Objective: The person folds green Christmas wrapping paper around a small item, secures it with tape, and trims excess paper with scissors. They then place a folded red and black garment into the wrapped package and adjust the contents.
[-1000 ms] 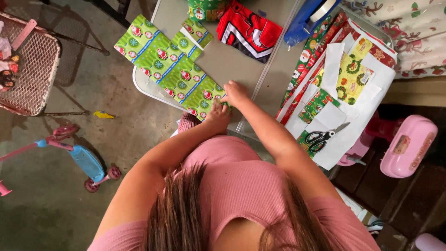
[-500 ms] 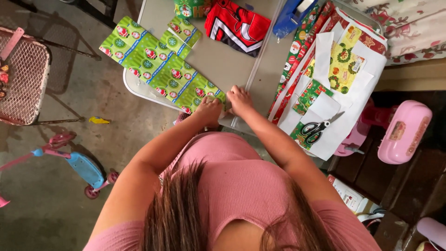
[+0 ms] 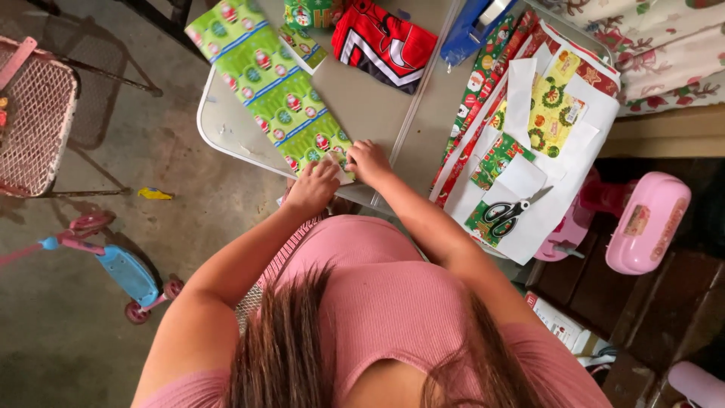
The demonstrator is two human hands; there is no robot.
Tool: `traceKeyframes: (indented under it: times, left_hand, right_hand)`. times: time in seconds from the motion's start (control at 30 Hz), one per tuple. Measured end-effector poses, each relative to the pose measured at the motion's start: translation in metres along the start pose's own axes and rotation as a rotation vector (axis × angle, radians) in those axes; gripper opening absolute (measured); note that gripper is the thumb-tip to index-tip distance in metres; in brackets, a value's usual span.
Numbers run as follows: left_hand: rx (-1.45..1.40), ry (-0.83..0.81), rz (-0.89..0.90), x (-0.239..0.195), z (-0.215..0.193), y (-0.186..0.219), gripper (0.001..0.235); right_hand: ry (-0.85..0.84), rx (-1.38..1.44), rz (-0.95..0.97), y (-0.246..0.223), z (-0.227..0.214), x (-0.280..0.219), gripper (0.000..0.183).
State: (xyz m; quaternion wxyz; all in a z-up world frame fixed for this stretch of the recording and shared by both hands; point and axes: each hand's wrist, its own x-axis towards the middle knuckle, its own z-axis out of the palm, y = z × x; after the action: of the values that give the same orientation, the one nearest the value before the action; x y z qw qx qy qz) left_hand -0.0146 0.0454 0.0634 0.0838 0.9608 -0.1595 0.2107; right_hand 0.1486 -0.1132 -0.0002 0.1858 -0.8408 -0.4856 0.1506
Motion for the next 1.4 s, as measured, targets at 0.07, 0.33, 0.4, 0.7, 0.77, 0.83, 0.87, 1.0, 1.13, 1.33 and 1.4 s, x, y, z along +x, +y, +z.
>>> traceKeyframes:
  times: [0.07,0.33,0.4,0.7,0.77,0.83,0.87,1.0,1.13,1.33,1.4]
  left_hand:
    - [-0.191,-0.158,-0.300,-0.009,-0.018,0.003,0.037]
    - [-0.648,-0.255,-0.994,-0.082,0.039,-0.014,0.039]
    - [-0.590,-0.214,-0.957,-0.081,0.046,-0.015,0.022]
    - [-0.595,-0.260,-0.981,-0.082,0.059,-0.026,0.024]
    - [-0.602,-0.259,-0.987,-0.080,0.057,-0.024,0.024]
    - [-0.609,-0.257,-0.991,-0.078,0.053,-0.025,0.023]
    - [-0.618,-0.260,-0.992,-0.076,0.051,-0.025,0.022]
    - [-0.643,-0.252,-1.006,-0.074,0.050,-0.025,0.021]
    - [-0.652,-0.231,-1.016,-0.073,0.055,-0.025,0.021]
    - [-0.626,-0.251,-1.107,-0.066,0.054,-0.019,0.024]
    - [-0.588,-0.280,-1.159,-0.068,0.064,-0.016,0.020]
  right_hand:
    - [-0.010,0.022,-0.009,-0.007,-0.006,0.002,0.023]
    - [0.056,0.128,-0.026,-0.031,0.004,0.007,0.009]
    - [0.018,-0.008,0.082,-0.052,-0.011,0.008,0.038]
    - [-0.258,-0.144,0.374,-0.109,-0.048,0.020,0.048]
    - [-0.270,-0.156,0.381,-0.105,-0.041,0.021,0.051]
    - [-0.280,-0.169,0.389,-0.106,-0.041,0.022,0.054]
    - [-0.299,-0.182,0.392,-0.107,-0.045,0.022,0.057]
    - [-0.323,-0.218,0.397,-0.117,-0.059,0.021,0.057]
    - [-0.332,-0.247,0.397,-0.113,-0.052,0.023,0.060]
    - [-0.182,-0.134,0.256,-0.084,-0.033,0.014,0.058]
    - [-0.099,-0.066,0.203,-0.078,-0.031,0.012,0.052]
